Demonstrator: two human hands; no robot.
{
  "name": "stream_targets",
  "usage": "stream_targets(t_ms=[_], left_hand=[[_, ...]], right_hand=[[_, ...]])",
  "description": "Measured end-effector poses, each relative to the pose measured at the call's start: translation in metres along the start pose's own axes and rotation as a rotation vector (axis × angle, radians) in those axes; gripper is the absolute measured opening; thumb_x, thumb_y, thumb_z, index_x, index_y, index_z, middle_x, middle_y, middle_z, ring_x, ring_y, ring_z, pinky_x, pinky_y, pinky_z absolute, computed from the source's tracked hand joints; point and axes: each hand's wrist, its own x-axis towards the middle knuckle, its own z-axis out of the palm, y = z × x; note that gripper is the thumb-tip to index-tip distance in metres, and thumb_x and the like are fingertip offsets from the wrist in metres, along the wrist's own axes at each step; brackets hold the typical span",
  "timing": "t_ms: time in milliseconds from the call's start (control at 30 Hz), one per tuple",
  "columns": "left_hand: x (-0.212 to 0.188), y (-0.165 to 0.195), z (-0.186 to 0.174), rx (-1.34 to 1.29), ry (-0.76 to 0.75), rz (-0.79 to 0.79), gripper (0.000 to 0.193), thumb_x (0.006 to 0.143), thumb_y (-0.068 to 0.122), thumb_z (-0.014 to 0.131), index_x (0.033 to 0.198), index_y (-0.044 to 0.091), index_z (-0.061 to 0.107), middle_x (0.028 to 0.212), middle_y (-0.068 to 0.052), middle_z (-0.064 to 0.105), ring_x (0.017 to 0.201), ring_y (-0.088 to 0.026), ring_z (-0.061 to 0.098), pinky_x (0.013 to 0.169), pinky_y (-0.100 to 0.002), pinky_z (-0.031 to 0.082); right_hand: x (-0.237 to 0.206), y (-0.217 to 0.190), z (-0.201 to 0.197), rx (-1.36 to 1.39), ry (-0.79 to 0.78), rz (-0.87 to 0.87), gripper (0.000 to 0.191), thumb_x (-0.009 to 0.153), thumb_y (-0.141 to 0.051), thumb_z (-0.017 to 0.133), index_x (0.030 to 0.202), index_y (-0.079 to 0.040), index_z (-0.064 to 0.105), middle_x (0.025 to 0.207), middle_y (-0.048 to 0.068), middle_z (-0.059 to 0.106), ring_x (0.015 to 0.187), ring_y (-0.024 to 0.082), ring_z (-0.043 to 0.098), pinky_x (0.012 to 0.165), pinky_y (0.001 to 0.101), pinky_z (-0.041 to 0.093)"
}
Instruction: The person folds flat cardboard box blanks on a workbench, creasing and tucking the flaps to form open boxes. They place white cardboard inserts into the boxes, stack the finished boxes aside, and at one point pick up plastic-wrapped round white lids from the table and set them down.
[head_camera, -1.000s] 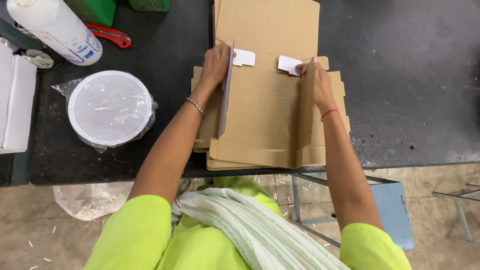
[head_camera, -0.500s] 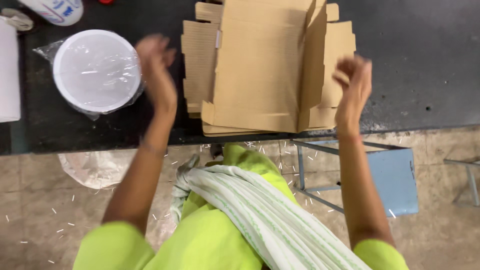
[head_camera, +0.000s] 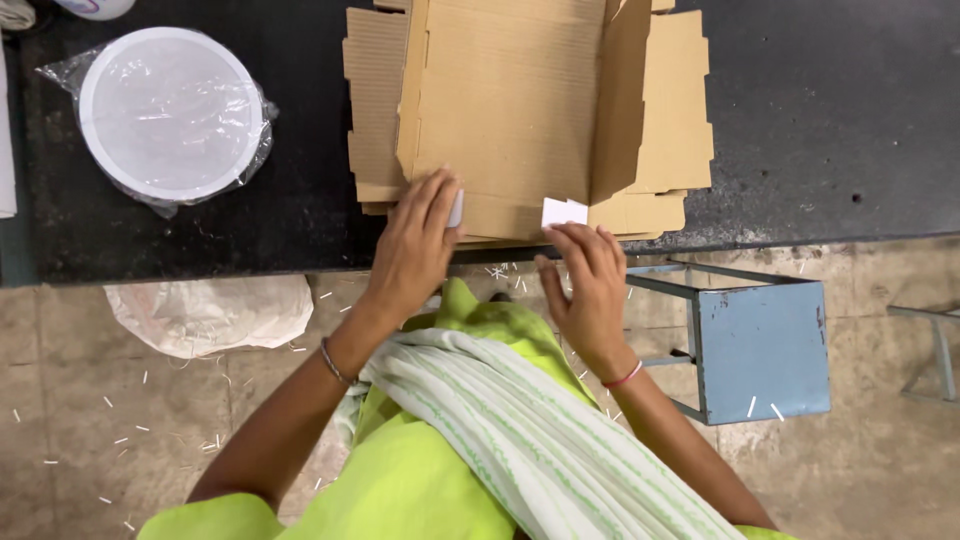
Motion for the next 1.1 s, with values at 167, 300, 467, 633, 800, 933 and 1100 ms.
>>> stream_targets(t_ms=[167, 300, 467, 633, 800, 933, 1100], left_hand=[[0.016, 0.001, -0.008, -0.038, -0.042, -0.168, 0.043, 0.105, 0.008, 0.056, 0.147, -0.002, 0.047, 0.141, -0.021, 0.06, 0.128, -0.037, 0.06, 0.103, -0.045, 0.052], [0.031, 0.018, -0.024, -0.053, -0.289, -0.47, 0.041, 0.111, 0.017, 0.049, 0.149, 0.002, 0.046, 0.135, -0.02, 0.063, 0.12, -0.038, 0.062, 0.098, -0.047, 0.052], [0.041, 0.043, -0.056, -0.07, 0.121, 0.006, 0.045, 0.107, 0.026, 0.054, 0.136, -0.008, 0.053, 0.132, -0.028, 0.063, 0.123, -0.042, 0.06, 0.099, -0.047, 0.05], [0.078, -0.025, -0.076, -0.475, 0.466, -0.199, 0.039, 0.117, 0.032, 0.044, 0.123, 0.001, 0.066, 0.122, -0.014, 0.069, 0.116, -0.027, 0.067, 0.102, -0.036, 0.054], [0.177, -0.137, -0.027, -0.718, 0.271, -0.417, 0.065, 0.106, 0.055, 0.035, 0.134, 0.007, 0.068, 0.13, -0.009, 0.067, 0.109, -0.019, 0.066, 0.093, -0.033, 0.053], [0.231, -0.163, 0.017, -0.791, 0.038, -0.468, 0.071, 0.105, 0.059, 0.032, 0.131, 0.004, 0.069, 0.115, -0.016, 0.066, 0.098, -0.023, 0.066, 0.088, -0.034, 0.053], [0.243, -0.163, 0.037, -0.939, 0.073, -0.282, 0.076, 0.105, 0.059, 0.033, 0.107, -0.001, 0.079, 0.1, -0.01, 0.077, 0.092, -0.015, 0.069, 0.085, -0.029, 0.052]], right_hand=[[0.013, -0.022, 0.006, 0.052, -0.076, -0.166, 0.036, 0.097, -0.012, 0.068, 0.132, -0.003, 0.065, 0.135, 0.011, 0.063, 0.134, 0.031, 0.056, 0.118, 0.046, 0.039], [0.036, -0.011, 0.018, -0.027, -0.159, -0.234, 0.04, 0.091, -0.012, 0.068, 0.129, 0.0, 0.064, 0.134, 0.014, 0.063, 0.122, 0.034, 0.06, 0.103, 0.045, 0.046], [0.065, 0.014, 0.016, 0.055, -0.244, -0.096, 0.025, 0.092, -0.008, 0.064, 0.114, -0.013, 0.074, 0.103, 0.005, 0.075, 0.091, 0.028, 0.072, 0.076, 0.0419, 0.057], [0.087, 0.031, 0.019, 0.051, -0.29, -0.02, 0.014, 0.088, -0.015, 0.071, 0.102, -0.013, 0.075, 0.091, 0.008, 0.074, 0.083, 0.032, 0.07, 0.067, 0.0449, 0.054], [0.087, 0.026, 0.026, 0.021, -0.241, -0.058, 0.017, 0.086, -0.012, 0.07, 0.102, -0.015, 0.075, 0.092, 0.006, 0.075, 0.084, 0.031, 0.071, 0.067, 0.0446, 0.054], [0.088, 0.02, 0.026, 0.006, -0.255, -0.021, 0.015, 0.087, -0.013, 0.069, 0.101, -0.015, 0.075, 0.092, 0.006, 0.075, 0.083, 0.031, 0.071, 0.067, 0.0441, 0.054], [0.088, 0.017, 0.025, 0.0, -0.225, 0.005, 0.012, 0.085, -0.014, 0.072, 0.097, -0.013, 0.075, 0.089, 0.008, 0.073, 0.081, 0.033, 0.069, 0.067, 0.0442, 0.054]])
